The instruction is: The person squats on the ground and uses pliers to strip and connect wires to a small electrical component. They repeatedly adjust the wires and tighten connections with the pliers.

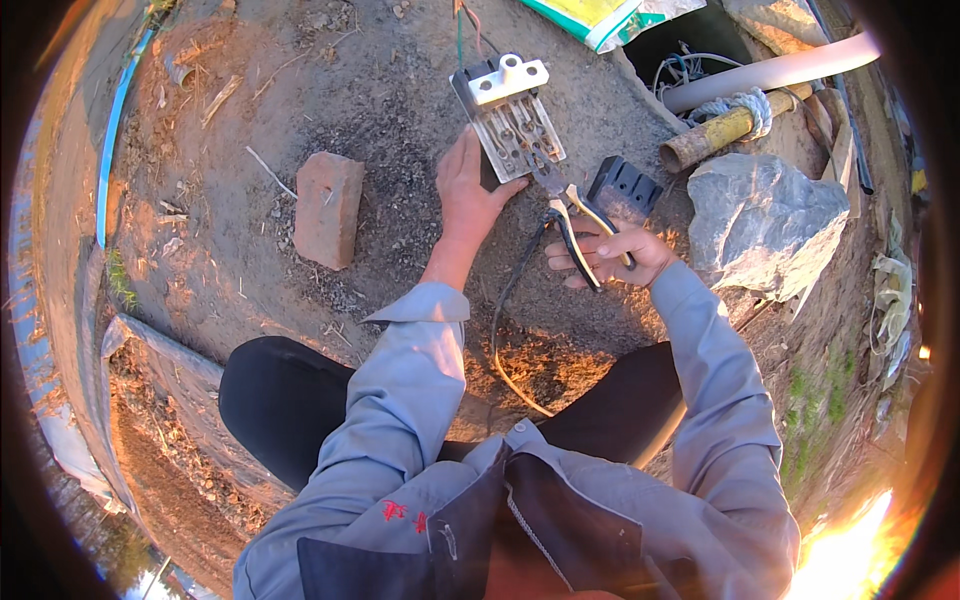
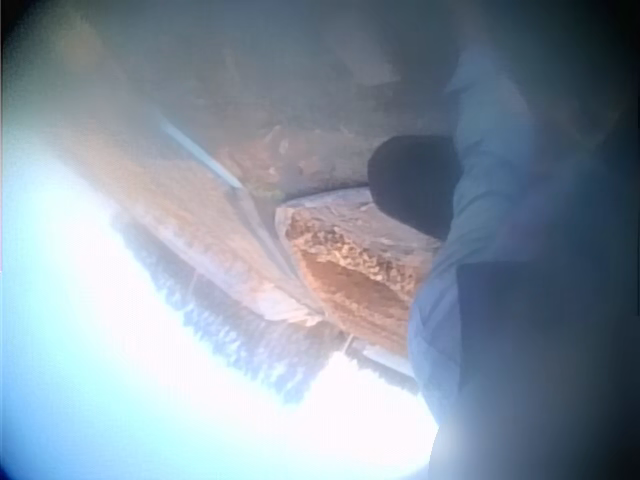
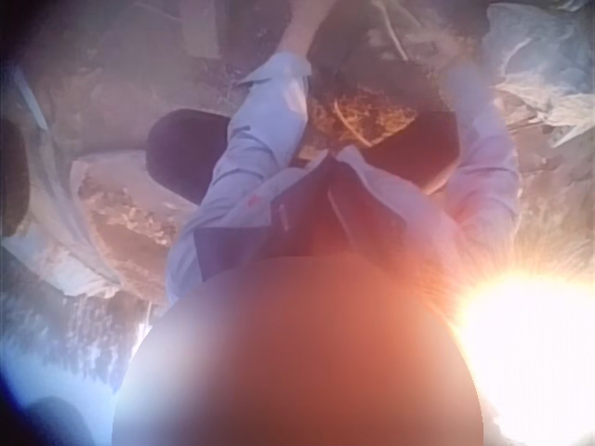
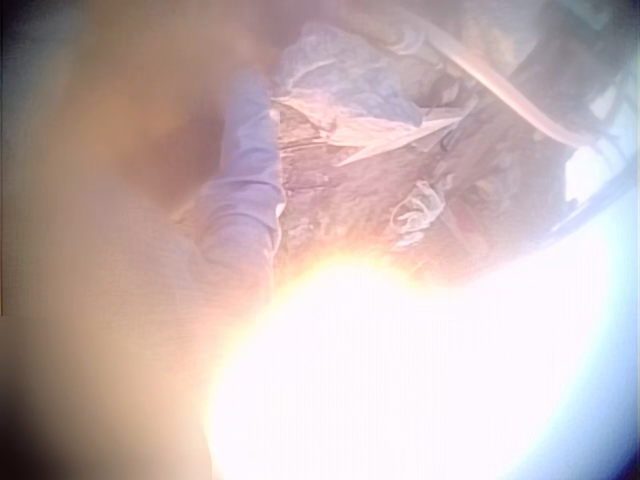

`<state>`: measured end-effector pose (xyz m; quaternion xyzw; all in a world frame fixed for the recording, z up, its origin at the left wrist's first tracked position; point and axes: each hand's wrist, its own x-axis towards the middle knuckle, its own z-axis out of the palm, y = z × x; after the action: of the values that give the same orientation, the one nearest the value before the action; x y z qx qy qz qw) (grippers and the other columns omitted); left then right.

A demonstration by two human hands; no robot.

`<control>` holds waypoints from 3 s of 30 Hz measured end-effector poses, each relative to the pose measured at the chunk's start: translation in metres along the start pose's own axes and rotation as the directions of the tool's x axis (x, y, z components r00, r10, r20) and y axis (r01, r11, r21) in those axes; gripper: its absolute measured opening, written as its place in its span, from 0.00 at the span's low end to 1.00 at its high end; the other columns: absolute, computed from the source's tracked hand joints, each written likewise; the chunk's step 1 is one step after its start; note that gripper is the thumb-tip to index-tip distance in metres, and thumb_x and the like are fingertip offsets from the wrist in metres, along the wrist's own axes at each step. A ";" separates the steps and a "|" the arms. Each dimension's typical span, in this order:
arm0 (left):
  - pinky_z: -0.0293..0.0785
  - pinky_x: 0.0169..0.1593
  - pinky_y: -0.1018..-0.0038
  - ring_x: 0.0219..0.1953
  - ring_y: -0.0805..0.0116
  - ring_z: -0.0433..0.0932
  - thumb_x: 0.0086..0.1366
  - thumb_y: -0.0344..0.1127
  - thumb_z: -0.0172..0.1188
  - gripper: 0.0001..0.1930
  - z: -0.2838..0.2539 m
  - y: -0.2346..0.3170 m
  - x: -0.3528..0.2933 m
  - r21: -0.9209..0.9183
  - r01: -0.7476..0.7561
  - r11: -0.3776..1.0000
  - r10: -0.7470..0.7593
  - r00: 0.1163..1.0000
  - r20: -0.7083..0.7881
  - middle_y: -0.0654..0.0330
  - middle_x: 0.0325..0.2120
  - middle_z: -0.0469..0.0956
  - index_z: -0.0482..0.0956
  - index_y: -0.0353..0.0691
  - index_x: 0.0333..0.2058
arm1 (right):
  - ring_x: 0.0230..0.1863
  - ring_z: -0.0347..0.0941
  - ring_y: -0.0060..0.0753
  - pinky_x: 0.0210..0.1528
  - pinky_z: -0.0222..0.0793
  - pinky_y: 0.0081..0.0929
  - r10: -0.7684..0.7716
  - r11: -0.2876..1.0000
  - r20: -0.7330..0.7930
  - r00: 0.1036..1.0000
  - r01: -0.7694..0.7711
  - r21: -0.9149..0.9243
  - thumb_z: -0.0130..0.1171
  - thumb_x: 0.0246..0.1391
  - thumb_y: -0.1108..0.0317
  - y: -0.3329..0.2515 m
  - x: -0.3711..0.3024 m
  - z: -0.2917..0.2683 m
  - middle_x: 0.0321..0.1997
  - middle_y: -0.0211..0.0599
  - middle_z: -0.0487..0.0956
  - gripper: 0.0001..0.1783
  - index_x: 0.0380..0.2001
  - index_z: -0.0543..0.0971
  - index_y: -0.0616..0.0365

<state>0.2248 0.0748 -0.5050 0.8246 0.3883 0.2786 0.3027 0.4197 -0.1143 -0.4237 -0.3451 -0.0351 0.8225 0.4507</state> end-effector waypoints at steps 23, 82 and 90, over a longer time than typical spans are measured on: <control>0.58 0.67 0.55 0.64 0.44 0.63 0.42 0.45 0.80 0.57 0.005 -0.002 -0.001 0.025 -0.019 1.000 0.019 1.000 -0.013 0.46 0.64 0.65 0.58 0.34 0.68 | 0.39 0.77 0.37 0.42 0.75 0.44 0.114 0.972 0.141 0.984 -0.139 0.190 0.56 0.59 0.53 0.019 0.016 -0.011 0.40 0.39 0.78 0.21 0.48 0.73 0.55; 0.61 0.65 0.55 0.63 0.46 0.65 0.44 0.41 0.79 0.53 0.008 -0.022 -0.002 0.015 -0.085 0.996 0.085 0.996 -0.031 0.49 0.64 0.66 0.61 0.38 0.68 | 0.59 0.74 0.46 0.64 0.69 0.49 -0.205 0.921 -0.163 0.965 0.247 0.301 0.58 0.52 0.74 0.078 0.075 0.097 0.59 0.50 0.75 0.34 0.64 0.64 0.60; 0.59 0.67 0.55 0.64 0.45 0.63 0.44 0.48 0.78 0.55 0.001 -0.011 -0.001 0.002 -0.035 0.999 0.035 0.999 0.008 0.47 0.65 0.64 0.60 0.37 0.68 | 0.63 0.72 0.52 0.65 0.69 0.52 -0.009 0.995 -0.083 0.997 0.017 0.103 0.61 0.47 0.70 0.035 0.022 0.032 0.62 0.56 0.73 0.42 0.67 0.62 0.67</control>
<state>0.2197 0.0799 -0.5134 0.8327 0.3730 0.2800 0.2985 0.3675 -0.1099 -0.4244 -0.3547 0.0239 0.8053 0.4745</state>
